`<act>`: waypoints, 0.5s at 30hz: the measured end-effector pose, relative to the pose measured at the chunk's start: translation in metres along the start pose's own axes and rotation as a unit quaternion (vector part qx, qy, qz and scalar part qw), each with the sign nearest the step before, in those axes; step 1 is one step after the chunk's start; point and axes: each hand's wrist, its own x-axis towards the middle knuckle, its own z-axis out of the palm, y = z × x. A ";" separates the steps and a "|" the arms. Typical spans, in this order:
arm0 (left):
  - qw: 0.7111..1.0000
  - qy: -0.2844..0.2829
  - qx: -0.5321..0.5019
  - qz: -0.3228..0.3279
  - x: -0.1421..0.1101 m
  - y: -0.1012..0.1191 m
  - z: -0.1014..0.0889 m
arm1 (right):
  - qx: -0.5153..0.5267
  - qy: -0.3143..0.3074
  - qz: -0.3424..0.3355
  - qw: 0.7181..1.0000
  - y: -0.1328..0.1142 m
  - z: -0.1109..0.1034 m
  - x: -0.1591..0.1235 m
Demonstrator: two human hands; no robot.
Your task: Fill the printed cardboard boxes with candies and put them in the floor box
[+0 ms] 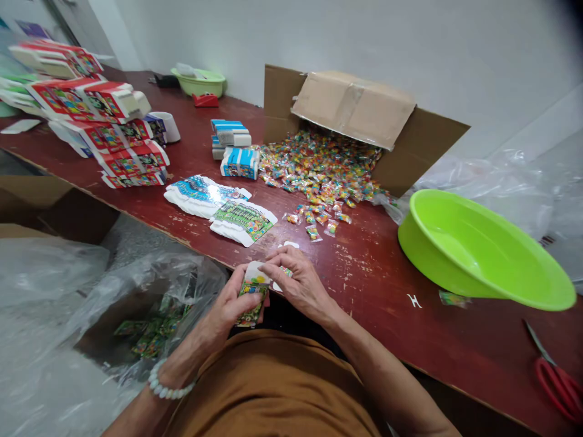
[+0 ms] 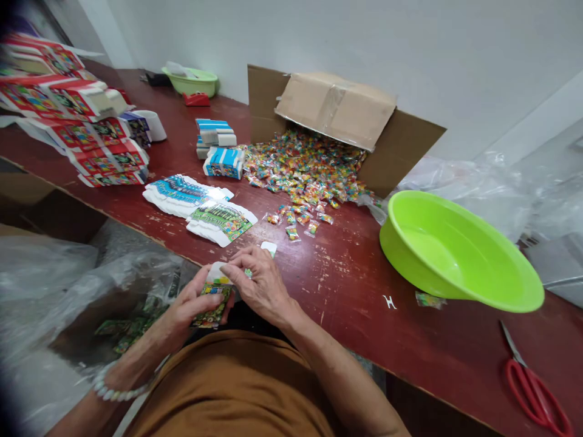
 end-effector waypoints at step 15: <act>0.993 0.050 -0.099 -0.035 0.007 -0.003 0.007 | 0.163 -0.034 0.067 0.984 0.014 0.012 -0.008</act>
